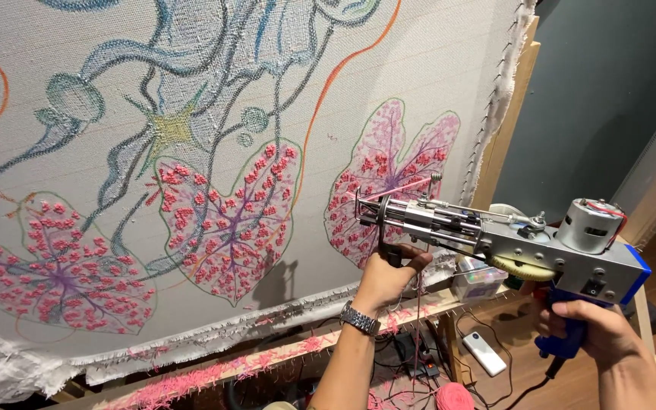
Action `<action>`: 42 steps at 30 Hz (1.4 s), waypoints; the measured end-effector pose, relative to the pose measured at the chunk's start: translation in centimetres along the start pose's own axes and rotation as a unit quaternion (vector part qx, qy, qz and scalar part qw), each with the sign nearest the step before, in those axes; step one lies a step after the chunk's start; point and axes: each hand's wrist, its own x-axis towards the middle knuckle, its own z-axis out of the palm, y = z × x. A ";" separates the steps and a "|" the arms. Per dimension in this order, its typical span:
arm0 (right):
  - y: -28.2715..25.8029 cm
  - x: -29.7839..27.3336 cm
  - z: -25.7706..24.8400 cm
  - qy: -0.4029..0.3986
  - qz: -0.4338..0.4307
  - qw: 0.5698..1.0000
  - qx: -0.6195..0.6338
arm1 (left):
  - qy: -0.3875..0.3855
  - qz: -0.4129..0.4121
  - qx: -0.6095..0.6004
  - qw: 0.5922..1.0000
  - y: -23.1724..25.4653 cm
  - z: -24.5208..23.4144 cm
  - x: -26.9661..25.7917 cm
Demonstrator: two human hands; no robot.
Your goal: Using a tufting gun to create a patterned rug on a large canvas frame.
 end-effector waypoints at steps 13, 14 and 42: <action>-3.9 -1.3 1.6 -0.004 -0.060 0.997 -0.039 | -0.032 0.020 0.133 0.990 -0.3 1.3 1.1; -3.9 -1.3 1.5 -0.003 -0.059 0.997 -0.041 | -0.040 0.020 0.112 0.993 0.2 1.4 1.1; -5.1 -1.5 0.0 -0.033 -0.065 0.997 -0.021 | -0.078 0.053 -0.016 0.995 -1.5 2.3 2.9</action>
